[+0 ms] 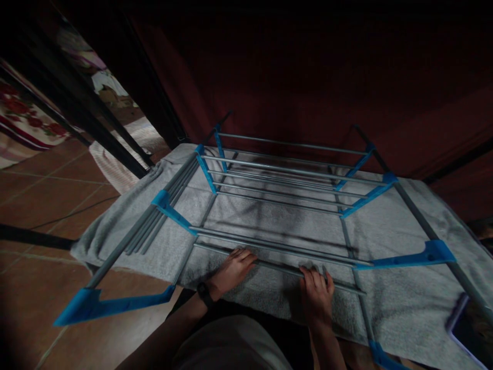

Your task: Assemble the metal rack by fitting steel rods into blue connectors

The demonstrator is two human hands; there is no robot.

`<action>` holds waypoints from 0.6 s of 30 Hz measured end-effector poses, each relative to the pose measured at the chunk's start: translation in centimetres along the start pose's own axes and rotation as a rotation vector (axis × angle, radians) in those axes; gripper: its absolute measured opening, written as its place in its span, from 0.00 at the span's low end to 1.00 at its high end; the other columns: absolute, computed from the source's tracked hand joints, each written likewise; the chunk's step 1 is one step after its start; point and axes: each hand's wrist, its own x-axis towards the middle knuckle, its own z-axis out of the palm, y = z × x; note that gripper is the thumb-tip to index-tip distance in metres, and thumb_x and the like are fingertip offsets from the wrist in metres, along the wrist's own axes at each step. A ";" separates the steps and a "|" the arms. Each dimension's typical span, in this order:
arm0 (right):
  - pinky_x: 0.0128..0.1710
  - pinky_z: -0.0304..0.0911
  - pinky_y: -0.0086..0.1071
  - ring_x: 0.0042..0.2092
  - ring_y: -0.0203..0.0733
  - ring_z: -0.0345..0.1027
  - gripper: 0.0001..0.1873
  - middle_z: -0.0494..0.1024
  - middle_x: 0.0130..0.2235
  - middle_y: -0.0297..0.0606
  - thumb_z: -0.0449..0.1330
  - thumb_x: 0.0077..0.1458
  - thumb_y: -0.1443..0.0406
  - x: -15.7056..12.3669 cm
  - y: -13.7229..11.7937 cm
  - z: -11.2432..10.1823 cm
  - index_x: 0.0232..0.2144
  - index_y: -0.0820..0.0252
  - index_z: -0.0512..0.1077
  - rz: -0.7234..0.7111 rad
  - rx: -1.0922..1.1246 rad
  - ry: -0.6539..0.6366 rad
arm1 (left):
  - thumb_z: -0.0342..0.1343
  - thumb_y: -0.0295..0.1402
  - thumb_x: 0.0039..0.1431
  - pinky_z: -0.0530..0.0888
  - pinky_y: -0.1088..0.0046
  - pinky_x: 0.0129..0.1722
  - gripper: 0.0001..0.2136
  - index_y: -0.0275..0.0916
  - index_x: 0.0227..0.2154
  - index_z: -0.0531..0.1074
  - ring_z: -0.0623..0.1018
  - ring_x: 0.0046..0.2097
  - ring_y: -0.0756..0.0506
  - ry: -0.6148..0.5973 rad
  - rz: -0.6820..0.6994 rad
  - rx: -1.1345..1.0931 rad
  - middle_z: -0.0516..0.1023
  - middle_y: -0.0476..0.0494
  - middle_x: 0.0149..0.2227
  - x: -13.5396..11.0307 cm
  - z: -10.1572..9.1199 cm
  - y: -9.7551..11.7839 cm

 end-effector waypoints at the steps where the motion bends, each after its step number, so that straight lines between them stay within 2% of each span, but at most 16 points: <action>1: 0.63 0.47 0.53 0.43 0.47 0.71 0.19 0.79 0.39 0.41 0.47 0.67 0.58 0.1 0.0 0.0 0.47 0.55 0.75 0.004 0.007 0.002 | 0.51 0.31 0.68 0.71 0.62 0.53 0.09 0.41 0.47 0.73 0.76 0.47 0.45 0.000 0.000 0.003 0.77 0.43 0.44 0.0 0.0 0.0; 4: 0.62 0.49 0.52 0.41 0.47 0.71 0.19 0.79 0.36 0.41 0.46 0.68 0.56 0.3 0.1 -0.2 0.41 0.57 0.75 0.007 0.026 -0.002 | 0.50 0.31 0.68 0.71 0.62 0.52 0.09 0.41 0.46 0.73 0.76 0.46 0.44 0.003 -0.001 0.022 0.77 0.43 0.44 -0.1 -0.3 0.1; 7: 0.62 0.50 0.52 0.41 0.47 0.72 0.19 0.79 0.37 0.41 0.46 0.69 0.55 0.5 0.3 -0.6 0.39 0.57 0.74 -0.009 0.061 0.000 | 0.51 0.30 0.68 0.71 0.63 0.51 0.09 0.41 0.47 0.72 0.76 0.46 0.44 0.014 0.003 0.032 0.77 0.44 0.44 -0.1 -0.6 0.3; 12: 0.62 0.50 0.51 0.43 0.47 0.74 0.19 0.80 0.38 0.39 0.48 0.69 0.53 0.7 0.4 -1.7 0.38 0.55 0.74 -0.055 0.108 -0.008 | 0.50 0.30 0.68 0.71 0.63 0.50 0.10 0.41 0.49 0.71 0.76 0.47 0.44 0.041 0.015 0.013 0.77 0.43 0.44 -0.1 -1.4 0.7; 18: 0.63 0.51 0.50 0.45 0.46 0.74 0.19 0.81 0.41 0.38 0.49 0.69 0.52 1.2 0.4 -3.0 0.41 0.54 0.76 -0.085 0.121 0.051 | 0.46 0.31 0.69 0.70 0.61 0.51 0.10 0.41 0.47 0.71 0.76 0.46 0.43 0.059 0.010 0.041 0.77 0.42 0.43 -0.4 -2.6 1.4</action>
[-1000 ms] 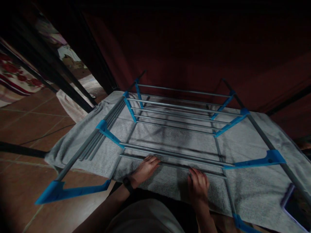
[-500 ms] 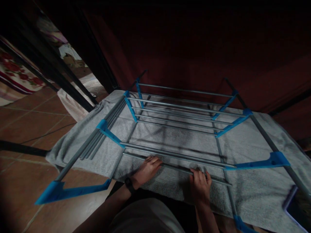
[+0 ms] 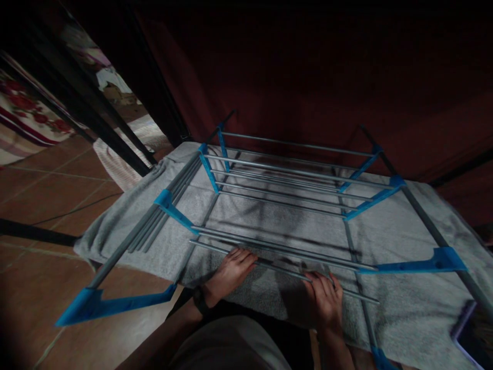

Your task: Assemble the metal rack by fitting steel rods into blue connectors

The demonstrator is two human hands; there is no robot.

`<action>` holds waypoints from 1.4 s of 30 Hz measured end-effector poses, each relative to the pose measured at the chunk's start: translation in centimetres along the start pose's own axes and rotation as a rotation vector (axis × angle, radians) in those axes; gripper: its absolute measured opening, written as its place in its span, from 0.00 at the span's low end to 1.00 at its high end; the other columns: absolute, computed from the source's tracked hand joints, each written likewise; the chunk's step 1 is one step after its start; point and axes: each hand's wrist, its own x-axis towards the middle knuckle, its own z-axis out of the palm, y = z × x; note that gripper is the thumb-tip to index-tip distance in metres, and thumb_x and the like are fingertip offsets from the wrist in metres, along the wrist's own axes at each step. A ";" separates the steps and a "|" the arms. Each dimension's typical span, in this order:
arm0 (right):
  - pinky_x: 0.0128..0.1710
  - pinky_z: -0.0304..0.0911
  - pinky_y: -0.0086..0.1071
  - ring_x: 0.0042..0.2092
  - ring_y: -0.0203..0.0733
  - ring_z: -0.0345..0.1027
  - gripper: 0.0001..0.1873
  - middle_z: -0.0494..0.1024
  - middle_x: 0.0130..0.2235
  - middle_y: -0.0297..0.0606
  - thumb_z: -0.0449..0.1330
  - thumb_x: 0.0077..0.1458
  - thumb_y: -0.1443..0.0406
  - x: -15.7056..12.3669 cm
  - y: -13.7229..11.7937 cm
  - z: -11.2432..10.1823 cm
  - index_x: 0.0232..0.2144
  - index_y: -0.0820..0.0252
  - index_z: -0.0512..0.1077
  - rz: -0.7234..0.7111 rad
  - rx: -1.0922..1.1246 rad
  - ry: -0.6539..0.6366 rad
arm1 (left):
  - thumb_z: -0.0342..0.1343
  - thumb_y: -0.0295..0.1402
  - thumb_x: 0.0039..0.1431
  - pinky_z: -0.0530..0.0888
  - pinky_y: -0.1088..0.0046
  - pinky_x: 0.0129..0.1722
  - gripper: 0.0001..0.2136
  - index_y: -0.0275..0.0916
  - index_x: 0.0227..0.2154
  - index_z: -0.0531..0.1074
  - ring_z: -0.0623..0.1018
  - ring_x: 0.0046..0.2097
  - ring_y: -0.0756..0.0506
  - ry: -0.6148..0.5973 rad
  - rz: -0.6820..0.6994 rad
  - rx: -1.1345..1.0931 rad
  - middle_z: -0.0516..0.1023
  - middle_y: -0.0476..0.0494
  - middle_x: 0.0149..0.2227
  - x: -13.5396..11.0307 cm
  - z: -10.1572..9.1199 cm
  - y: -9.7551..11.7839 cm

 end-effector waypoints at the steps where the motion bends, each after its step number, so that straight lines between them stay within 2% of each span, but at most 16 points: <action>1: 0.63 0.52 0.49 0.46 0.47 0.74 0.18 0.81 0.41 0.38 0.50 0.68 0.53 0.1 0.0 -0.3 0.42 0.53 0.76 -0.003 0.000 0.007 | 0.46 0.31 0.70 0.70 0.61 0.51 0.10 0.41 0.47 0.71 0.76 0.46 0.43 0.006 0.002 0.007 0.77 0.42 0.43 0.0 -0.2 0.1; 10: 0.62 0.55 0.48 0.49 0.47 0.71 0.17 0.79 0.42 0.39 0.52 0.67 0.54 1.7 0.4 -2.5 0.46 0.52 0.77 -0.041 -0.045 0.026 | 0.46 0.34 0.71 0.67 0.62 0.56 0.11 0.42 0.50 0.70 0.76 0.49 0.44 0.040 0.021 0.049 0.78 0.45 0.46 0.4 -2.4 1.4; 17: 0.61 0.55 0.47 0.50 0.49 0.69 0.17 0.78 0.44 0.42 0.51 0.67 0.55 2.7 0.2 -4.0 0.49 0.54 0.74 -0.093 -0.082 0.047 | 0.44 0.35 0.71 0.68 0.62 0.50 0.12 0.41 0.49 0.70 0.76 0.45 0.44 0.021 0.052 0.050 0.78 0.44 0.42 1.2 -3.7 2.0; 25: 0.61 0.55 0.50 0.46 0.47 0.70 0.13 0.77 0.42 0.41 0.51 0.68 0.57 3.2 -0.3 -4.4 0.44 0.58 0.70 -0.133 -0.112 0.097 | 0.44 0.34 0.71 0.68 0.64 0.46 0.11 0.40 0.48 0.70 0.75 0.43 0.45 0.018 0.117 0.104 0.77 0.45 0.41 2.4 -5.3 2.2; 30: 0.60 0.56 0.49 0.46 0.47 0.70 0.13 0.77 0.42 0.41 0.51 0.68 0.57 3.6 -0.3 -4.5 0.45 0.58 0.70 -0.171 -0.125 0.111 | 0.45 0.33 0.71 0.68 0.65 0.45 0.10 0.41 0.47 0.70 0.75 0.42 0.46 0.010 0.113 0.116 0.77 0.46 0.42 2.5 -5.5 2.2; 37: 0.61 0.54 0.51 0.47 0.48 0.71 0.16 0.78 0.43 0.41 0.54 0.67 0.55 3.5 -0.4 -4.2 0.48 0.58 0.70 -0.153 -0.094 0.087 | 0.46 0.34 0.70 0.69 0.65 0.46 0.10 0.41 0.46 0.71 0.75 0.42 0.45 0.035 0.090 0.115 0.78 0.46 0.41 2.3 -5.3 2.0; 42: 0.60 0.55 0.48 0.46 0.44 0.71 0.08 0.78 0.42 0.39 0.53 0.68 0.63 4.1 -2.0 -4.6 0.46 0.57 0.69 -0.103 -0.081 0.095 | 0.48 0.34 0.70 0.70 0.64 0.46 0.10 0.42 0.45 0.74 0.78 0.42 0.44 0.116 0.113 0.118 0.80 0.45 0.40 1.7 -5.1 1.2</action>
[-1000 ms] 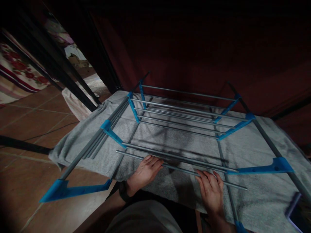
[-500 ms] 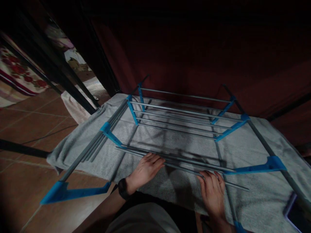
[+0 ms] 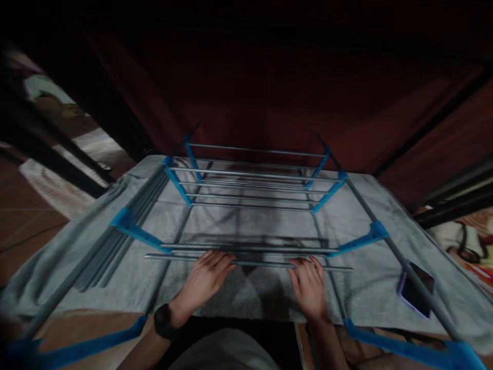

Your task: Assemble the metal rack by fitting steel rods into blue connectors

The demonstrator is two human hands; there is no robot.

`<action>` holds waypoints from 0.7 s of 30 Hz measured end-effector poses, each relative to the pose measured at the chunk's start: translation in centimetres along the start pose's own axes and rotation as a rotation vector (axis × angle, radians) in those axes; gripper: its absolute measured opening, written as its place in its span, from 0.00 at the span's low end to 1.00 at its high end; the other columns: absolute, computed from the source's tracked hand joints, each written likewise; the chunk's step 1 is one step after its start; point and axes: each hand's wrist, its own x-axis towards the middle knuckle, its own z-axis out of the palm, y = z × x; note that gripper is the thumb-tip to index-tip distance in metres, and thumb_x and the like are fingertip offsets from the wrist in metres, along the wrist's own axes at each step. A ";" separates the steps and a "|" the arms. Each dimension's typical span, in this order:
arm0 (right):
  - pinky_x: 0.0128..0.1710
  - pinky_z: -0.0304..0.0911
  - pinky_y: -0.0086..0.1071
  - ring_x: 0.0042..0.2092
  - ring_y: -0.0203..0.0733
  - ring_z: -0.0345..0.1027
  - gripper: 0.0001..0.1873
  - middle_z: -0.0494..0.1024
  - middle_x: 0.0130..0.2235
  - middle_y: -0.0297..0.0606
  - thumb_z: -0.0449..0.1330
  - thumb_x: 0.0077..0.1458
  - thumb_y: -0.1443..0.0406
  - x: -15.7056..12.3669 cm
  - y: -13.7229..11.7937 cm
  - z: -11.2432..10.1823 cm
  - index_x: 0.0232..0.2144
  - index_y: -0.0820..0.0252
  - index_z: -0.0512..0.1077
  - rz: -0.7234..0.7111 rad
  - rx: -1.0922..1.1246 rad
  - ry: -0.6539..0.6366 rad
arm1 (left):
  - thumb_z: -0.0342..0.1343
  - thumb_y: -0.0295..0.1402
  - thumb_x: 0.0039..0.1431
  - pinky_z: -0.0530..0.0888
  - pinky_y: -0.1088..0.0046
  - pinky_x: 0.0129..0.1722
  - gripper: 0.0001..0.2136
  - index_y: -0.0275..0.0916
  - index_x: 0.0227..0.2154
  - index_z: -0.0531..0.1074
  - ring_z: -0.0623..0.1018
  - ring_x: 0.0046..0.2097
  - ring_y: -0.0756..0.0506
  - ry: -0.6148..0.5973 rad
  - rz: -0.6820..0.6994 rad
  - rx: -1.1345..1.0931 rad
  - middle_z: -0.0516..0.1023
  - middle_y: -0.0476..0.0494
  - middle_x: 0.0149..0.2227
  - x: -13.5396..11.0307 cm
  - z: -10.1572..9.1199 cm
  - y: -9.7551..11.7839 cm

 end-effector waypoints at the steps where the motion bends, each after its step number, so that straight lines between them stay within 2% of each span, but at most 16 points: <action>1: 0.61 0.55 0.48 0.46 0.43 0.71 0.07 0.78 0.42 0.38 0.53 0.68 0.65 0.4 -0.4 -0.1 0.45 0.57 0.69 0.006 0.012 -0.012 | 0.47 0.33 0.70 0.70 0.64 0.46 0.10 0.41 0.45 0.74 0.78 0.42 0.44 0.026 0.015 0.012 0.81 0.45 0.41 -0.1 0.0 -0.3; 10: 0.66 0.50 0.50 0.48 0.41 0.71 0.08 0.78 0.43 0.36 0.52 0.68 0.65 2.8 -1.3 -0.7 0.46 0.55 0.71 0.073 0.061 -0.007 | 0.46 0.35 0.70 0.69 0.65 0.45 0.11 0.40 0.44 0.74 0.80 0.40 0.44 0.184 0.163 0.112 0.82 0.47 0.40 0.4 0.2 -2.1; 21: 0.67 0.49 0.49 0.50 0.41 0.71 0.09 0.79 0.45 0.36 0.55 0.67 0.66 3.6 -1.5 -1.5 0.47 0.56 0.72 0.070 0.055 -0.001 | 0.44 0.37 0.71 0.70 0.66 0.43 0.13 0.41 0.44 0.73 0.80 0.39 0.44 0.206 0.235 0.125 0.83 0.46 0.40 0.5 0.2 -2.5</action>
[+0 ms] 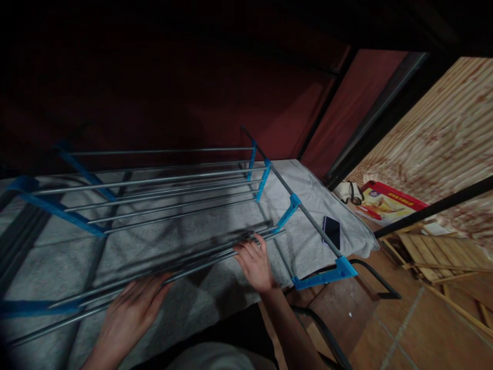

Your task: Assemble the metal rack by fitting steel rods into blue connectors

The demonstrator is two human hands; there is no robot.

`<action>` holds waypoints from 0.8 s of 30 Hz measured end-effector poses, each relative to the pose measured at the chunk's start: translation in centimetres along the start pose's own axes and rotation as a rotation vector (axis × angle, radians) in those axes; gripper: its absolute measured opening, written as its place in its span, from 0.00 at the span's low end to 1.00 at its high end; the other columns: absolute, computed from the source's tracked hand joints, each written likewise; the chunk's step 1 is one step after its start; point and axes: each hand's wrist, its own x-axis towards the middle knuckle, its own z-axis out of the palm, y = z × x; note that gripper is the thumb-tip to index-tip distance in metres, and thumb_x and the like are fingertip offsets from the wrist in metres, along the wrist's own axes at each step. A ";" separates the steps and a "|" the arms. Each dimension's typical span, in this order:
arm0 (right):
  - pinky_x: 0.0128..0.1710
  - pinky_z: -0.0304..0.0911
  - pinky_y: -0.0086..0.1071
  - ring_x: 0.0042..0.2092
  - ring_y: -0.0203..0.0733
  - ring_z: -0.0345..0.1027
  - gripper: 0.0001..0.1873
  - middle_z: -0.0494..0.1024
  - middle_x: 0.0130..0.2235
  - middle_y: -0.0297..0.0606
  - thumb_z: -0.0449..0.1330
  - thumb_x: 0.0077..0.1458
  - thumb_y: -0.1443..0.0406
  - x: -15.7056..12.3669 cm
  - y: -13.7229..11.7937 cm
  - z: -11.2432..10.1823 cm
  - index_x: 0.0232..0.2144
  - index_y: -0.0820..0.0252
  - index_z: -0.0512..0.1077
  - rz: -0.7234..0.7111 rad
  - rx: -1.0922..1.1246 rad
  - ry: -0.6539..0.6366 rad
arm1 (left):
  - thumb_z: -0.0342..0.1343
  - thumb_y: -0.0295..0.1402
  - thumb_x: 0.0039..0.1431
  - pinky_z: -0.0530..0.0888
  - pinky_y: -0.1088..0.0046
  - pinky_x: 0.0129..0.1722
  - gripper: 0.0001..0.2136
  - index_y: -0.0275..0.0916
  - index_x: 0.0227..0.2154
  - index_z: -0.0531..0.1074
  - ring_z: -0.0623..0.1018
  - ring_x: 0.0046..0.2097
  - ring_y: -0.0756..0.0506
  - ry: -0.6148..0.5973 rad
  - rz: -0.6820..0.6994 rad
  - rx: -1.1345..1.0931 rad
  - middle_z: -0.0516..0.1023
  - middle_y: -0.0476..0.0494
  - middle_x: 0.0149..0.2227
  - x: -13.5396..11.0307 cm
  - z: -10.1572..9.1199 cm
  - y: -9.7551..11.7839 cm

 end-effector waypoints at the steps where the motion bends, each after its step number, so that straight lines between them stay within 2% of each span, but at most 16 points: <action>1: 0.67 0.48 0.49 0.50 0.40 0.71 0.09 0.79 0.45 0.36 0.55 0.67 0.65 -0.1 0.0 0.1 0.47 0.56 0.72 0.000 0.006 -0.001 | 0.44 0.37 0.71 0.70 0.66 0.43 0.13 0.41 0.44 0.73 0.80 0.39 0.44 0.005 -0.003 -0.003 0.83 0.46 0.40 0.0 0.0 0.0; 8: 0.67 0.50 0.49 0.51 0.41 0.71 0.08 0.79 0.46 0.35 0.57 0.66 0.65 -0.2 0.5 0.8 0.47 0.55 0.73 -0.018 -0.045 -0.007 | 0.44 0.37 0.71 0.72 0.66 0.43 0.14 0.41 0.45 0.73 0.81 0.39 0.44 -0.012 -0.027 0.008 0.83 0.46 0.41 -0.4 -0.2 0.0; 16: 0.67 0.49 0.49 0.52 0.42 0.70 0.10 0.78 0.46 0.37 0.56 0.67 0.64 0.3 0.5 0.5 0.48 0.55 0.73 -0.018 -0.002 0.006 | 0.42 0.38 0.71 0.73 0.64 0.41 0.15 0.43 0.45 0.75 0.82 0.40 0.42 -0.063 -0.051 -0.018 0.83 0.45 0.42 -0.1 -0.5 -0.1; 24: 0.67 0.49 0.49 0.52 0.41 0.70 0.10 0.78 0.46 0.36 0.57 0.66 0.63 0.9 0.6 0.5 0.48 0.54 0.73 -0.020 -0.054 -0.017 | 0.44 0.37 0.71 0.73 0.66 0.40 0.12 0.41 0.46 0.72 0.81 0.38 0.44 -0.018 -0.036 0.018 0.83 0.46 0.41 0.0 -0.3 0.1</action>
